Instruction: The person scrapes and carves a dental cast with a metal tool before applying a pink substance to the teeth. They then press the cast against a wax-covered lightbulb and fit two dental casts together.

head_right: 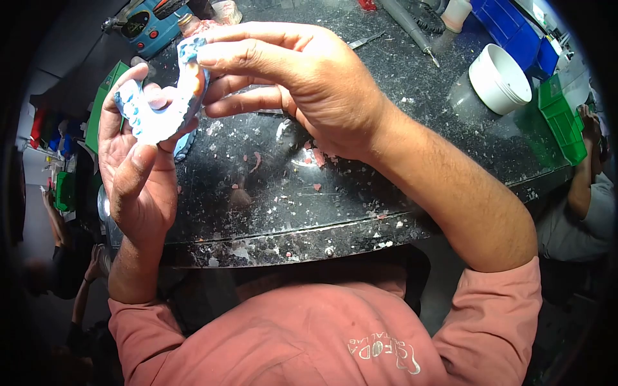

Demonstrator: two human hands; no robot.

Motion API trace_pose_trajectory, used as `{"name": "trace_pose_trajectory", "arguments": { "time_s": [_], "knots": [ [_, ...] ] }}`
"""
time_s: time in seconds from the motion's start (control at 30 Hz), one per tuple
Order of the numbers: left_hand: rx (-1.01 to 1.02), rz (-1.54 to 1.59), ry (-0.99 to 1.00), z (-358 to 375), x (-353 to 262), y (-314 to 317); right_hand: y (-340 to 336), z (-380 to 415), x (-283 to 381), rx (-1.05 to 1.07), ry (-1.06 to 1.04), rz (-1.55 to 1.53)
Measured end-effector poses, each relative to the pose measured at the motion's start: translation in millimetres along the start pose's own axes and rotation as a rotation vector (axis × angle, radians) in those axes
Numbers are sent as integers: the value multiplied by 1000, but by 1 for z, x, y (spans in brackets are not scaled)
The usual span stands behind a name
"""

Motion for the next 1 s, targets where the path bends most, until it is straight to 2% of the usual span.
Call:
{"name": "trace_pose_trajectory", "arguments": {
  "time_s": [0.3,0.63,0.83,1.0],
  "knots": [
    [-6,-45,82,2,-4,3,2,0,2,-11,-4,5],
    [-5,-57,48,2,-2,0,1,0,1,-13,7,36],
    [44,109,-84,-4,1,4,3,0,2,-28,49,38],
    [-11,218,-168,-4,7,2,3,0,0,-55,76,56]
  ]
}}
Point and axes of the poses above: each hand's wrist, its own z-axis away from the middle knuckle, its own y-axis out of the palm, x = y × z, the point moved 6 cm from there along -z, towards the middle knuckle, and after that the axes turned 10 degrees about -y, right-handed, at the moved point
